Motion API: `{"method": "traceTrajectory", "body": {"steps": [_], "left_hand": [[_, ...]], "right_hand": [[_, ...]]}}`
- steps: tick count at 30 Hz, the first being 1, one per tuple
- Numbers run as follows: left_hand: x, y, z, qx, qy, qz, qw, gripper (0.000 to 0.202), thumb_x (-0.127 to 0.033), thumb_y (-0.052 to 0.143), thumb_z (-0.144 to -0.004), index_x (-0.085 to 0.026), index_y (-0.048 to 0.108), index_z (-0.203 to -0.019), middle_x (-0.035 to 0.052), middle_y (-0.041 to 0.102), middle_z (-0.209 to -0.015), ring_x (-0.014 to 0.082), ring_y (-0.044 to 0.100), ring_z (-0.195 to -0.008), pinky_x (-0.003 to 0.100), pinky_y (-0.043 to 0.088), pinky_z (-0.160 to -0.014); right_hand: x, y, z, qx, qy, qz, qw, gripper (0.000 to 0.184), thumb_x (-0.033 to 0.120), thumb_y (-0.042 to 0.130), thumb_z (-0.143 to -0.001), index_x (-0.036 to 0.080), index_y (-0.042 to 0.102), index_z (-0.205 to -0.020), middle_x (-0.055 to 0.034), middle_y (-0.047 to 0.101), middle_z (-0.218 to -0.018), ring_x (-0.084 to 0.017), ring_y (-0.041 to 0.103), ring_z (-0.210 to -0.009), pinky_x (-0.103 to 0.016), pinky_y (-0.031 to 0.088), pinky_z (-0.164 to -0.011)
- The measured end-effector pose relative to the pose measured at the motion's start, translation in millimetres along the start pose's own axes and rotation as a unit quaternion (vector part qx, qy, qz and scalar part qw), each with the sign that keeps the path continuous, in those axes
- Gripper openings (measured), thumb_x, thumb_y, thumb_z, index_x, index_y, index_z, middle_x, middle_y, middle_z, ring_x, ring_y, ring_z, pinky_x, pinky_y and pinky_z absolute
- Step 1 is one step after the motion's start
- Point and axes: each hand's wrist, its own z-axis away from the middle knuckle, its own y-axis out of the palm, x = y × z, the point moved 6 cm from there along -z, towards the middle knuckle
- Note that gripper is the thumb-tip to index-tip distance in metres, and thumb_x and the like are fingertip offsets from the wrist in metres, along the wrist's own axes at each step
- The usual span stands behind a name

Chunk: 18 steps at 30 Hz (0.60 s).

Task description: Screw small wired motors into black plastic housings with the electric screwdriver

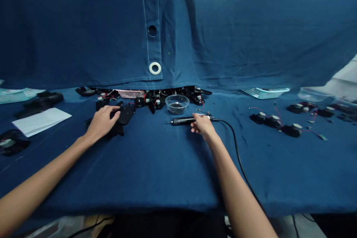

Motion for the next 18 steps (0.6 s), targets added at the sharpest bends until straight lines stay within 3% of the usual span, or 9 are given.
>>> {"method": "traceTrajectory", "body": {"steps": [5, 9, 11, 13, 15, 18], "left_hand": [[37.3, 18.7, 43.0, 0.071, -0.031, 0.008, 0.997, 0.050, -0.050, 0.034, -0.093, -0.015, 0.052, -0.125, 0.0115, 0.055, -0.125, 0.0293, 0.050, -0.116, 0.044, 0.039, -0.100], [44.9, 35.4, 53.9, 0.123, -0.051, 0.091, 0.987, 0.051, -0.052, 0.028, -0.094, -0.017, 0.054, -0.121, 0.0099, 0.054, -0.125, 0.0269, 0.049, -0.118, 0.042, 0.036, -0.105], [45.2, 36.4, 54.6, 0.122, -0.050, 0.106, 0.986, 0.050, -0.051, 0.029, -0.094, -0.018, 0.055, -0.120, 0.0097, 0.054, -0.126, 0.0268, 0.048, -0.119, 0.043, 0.035, -0.106], [44.7, 35.1, 54.5, 0.117, -0.049, 0.115, 0.985, 0.048, -0.050, 0.030, -0.094, -0.018, 0.055, -0.119, 0.0098, 0.053, -0.126, 0.0268, 0.048, -0.119, 0.043, 0.035, -0.106], [44.0, 33.4, 54.4, 0.116, -0.054, 0.118, 0.985, 0.047, -0.049, 0.030, -0.093, -0.019, 0.056, -0.118, 0.0095, 0.054, -0.126, 0.0267, 0.049, -0.119, 0.043, 0.035, -0.106], [41.9, 29.8, 54.5, 0.111, -0.067, 0.121, 0.984, 0.045, -0.048, 0.032, -0.093, -0.018, 0.057, -0.117, 0.0093, 0.055, -0.124, 0.0262, 0.050, -0.118, 0.042, 0.036, -0.104]], "right_hand": [[-15.5, 12.5, 3.6, 0.081, 0.065, -0.068, 0.992, 0.028, 0.034, 0.037, -0.096, 0.017, 0.051, -0.078, -0.0083, 0.069, -0.076, -0.013, 0.068, -0.065, -0.025, 0.055, -0.061], [-16.4, -8.2, -1.4, 0.045, 0.050, -0.021, 0.998, 0.026, 0.037, 0.046, -0.092, 0.017, 0.057, -0.079, -0.0095, 0.069, -0.078, -0.016, 0.068, -0.065, -0.028, 0.055, -0.061], [-16.2, -39.3, -7.6, -0.013, 0.034, 0.034, 0.999, 0.023, 0.034, 0.047, -0.091, 0.017, 0.059, -0.081, -0.0106, 0.069, -0.080, -0.017, 0.067, -0.065, -0.028, 0.053, -0.061], [-17.3, -85.5, -14.8, -0.108, 0.023, 0.108, 0.988, 0.018, 0.028, 0.048, -0.090, 0.015, 0.058, -0.085, -0.0150, 0.068, -0.085, -0.020, 0.067, -0.072, -0.030, 0.050, -0.067], [-20.0, -138.0, -20.0, -0.212, 0.017, 0.191, 0.958, 0.013, 0.021, 0.054, -0.086, 0.011, 0.058, -0.092, -0.0246, 0.064, -0.100, -0.026, 0.065, -0.093, -0.034, 0.046, -0.077], [-31.1, -202.9, -26.9, -0.299, 0.020, 0.278, 0.912, 0.031, 0.014, 0.064, -0.077, 0.003, 0.057, -0.104, -0.0407, 0.048, -0.122, -0.035, 0.051, -0.118, -0.042, 0.037, -0.087]]}}
